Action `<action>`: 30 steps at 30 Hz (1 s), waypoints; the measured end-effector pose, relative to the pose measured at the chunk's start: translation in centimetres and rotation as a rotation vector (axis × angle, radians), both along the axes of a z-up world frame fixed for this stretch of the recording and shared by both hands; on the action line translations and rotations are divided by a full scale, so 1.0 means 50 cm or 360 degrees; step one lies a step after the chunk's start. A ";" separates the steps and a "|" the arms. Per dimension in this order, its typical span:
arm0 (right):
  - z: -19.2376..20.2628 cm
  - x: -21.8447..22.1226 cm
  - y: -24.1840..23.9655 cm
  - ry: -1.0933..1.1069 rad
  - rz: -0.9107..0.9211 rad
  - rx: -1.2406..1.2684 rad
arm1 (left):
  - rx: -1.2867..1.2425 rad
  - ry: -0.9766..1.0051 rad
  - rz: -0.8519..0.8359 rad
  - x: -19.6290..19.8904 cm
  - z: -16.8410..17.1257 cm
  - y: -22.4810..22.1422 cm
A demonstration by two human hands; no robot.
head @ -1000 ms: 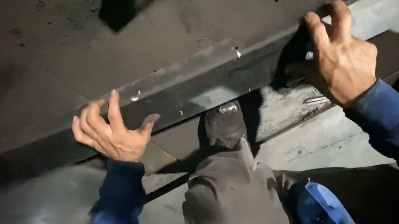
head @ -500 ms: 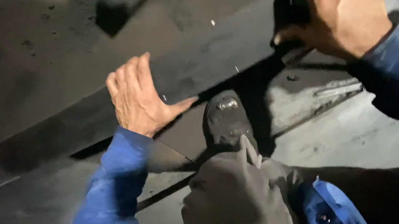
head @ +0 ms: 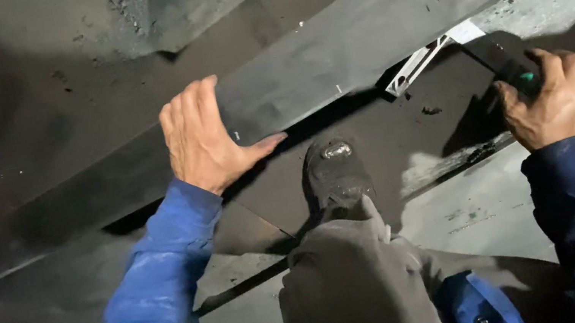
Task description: Measuring and marking a metal beam using a square ruler and a marker.
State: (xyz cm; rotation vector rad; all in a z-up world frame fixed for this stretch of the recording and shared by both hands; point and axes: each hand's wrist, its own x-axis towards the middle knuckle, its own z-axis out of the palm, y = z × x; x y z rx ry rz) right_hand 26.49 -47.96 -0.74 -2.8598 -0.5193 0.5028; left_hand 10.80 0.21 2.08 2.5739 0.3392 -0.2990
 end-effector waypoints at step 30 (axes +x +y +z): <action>-0.097 0.013 -0.135 0.0874 -0.0187 -0.0458 | 0.0155 -0.0201 0.0059 -0.046 -0.005 -0.045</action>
